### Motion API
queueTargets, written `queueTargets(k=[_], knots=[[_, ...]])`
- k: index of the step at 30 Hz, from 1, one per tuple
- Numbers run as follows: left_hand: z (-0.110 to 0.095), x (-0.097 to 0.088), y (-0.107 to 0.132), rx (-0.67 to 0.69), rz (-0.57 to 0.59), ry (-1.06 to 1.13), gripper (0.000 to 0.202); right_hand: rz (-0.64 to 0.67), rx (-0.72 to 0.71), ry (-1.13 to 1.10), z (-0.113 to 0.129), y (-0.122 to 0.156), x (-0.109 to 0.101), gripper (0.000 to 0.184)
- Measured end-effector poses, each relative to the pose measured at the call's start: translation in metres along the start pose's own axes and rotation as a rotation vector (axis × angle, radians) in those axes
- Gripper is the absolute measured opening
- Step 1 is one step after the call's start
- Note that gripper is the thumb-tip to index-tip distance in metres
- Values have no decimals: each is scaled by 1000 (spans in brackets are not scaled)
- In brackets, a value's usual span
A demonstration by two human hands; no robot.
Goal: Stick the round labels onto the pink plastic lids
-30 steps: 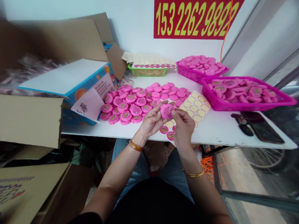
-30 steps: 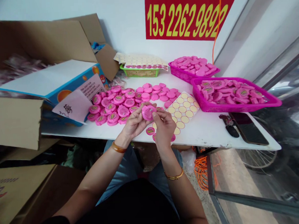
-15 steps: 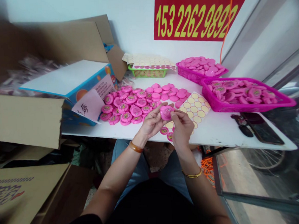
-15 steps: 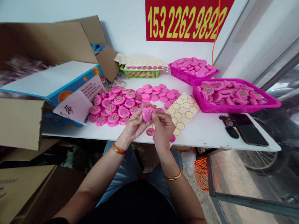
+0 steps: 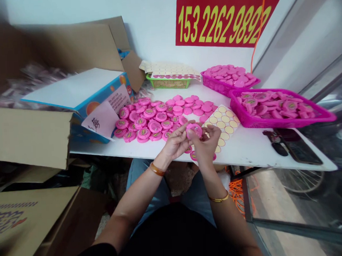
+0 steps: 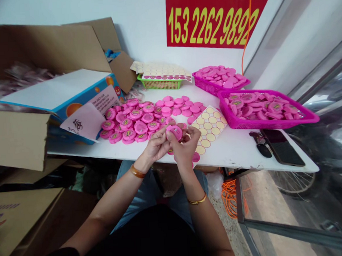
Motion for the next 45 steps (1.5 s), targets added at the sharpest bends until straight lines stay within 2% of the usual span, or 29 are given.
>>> queueTargets(k=[2, 4, 7, 8, 10, 12, 15, 18, 21, 24, 27, 29, 31, 34, 37, 41, 45], knots=[[3, 4, 1, -38, 39, -4, 52, 27, 35, -33, -7, -7, -4, 40], [0, 5, -1, -53, 49, -8, 46, 41, 6, 35, -13, -17, -16, 30], [-17, -9, -8, -44, -63, -38, 36, 131, -134, 326, -21, -31, -42, 35], [-23, -17, -11, -48, -138, -68, 31, 224, -223, 483, -23, -31, -47, 35], [-36, -33, -13, -63, -308, -187, 22, 488, -361, 752, -33, -21, -55, 36], [-45, -39, -11, -91, -400, -435, 18, 647, -442, 902, -40, -7, -68, 49], [-46, -29, -1, -190, -348, -887, 23, 706, -512, 971, -41, 9, -86, 66], [-35, -20, 20, -378, -211, -1217, 33, 624, -499, 902, -39, 9, -99, 55], [-16, -23, 48, -556, -66, -1391, 44, 545, -465, 801, -40, 3, -107, 45], [5, -27, 70, -521, -88, -1330, 39, 516, -459, 765, -41, 1, -108, 39], [33, -29, 85, -465, -229, -1007, 37, 500, -440, 758, -36, 3, -104, 31], [44, -28, 87, -393, -345, -806, 39, 504, -415, 730, -26, 7, -96, 27], [45, -22, 82, -298, -376, -720, 40, 502, -371, 636, -11, 10, -85, 24], [33, -6, 64, -157, -266, -737, 38, 499, -227, 414, 9, 11, -68, 21], [18, 6, 46, -65, -137, -773, 36, 427, -159, 363, 22, 4, -61, 19], [10, 18, 26, -4, 27, -822, 35, 421, -91, 291, 21, -7, -64, 16], [7, 26, 12, 60, 81, -856, 30, 408, -109, 300, 21, -15, -69, 13]])
Point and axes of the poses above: each hand's wrist, its own y-axis away from the middle knuckle, its own x-axis out of the palm, z = x × y, the point moved 7 cm from there along -y, towards the middle knuckle, and after that the axes turned 5 degrees about -z, right-handed, at the moved point
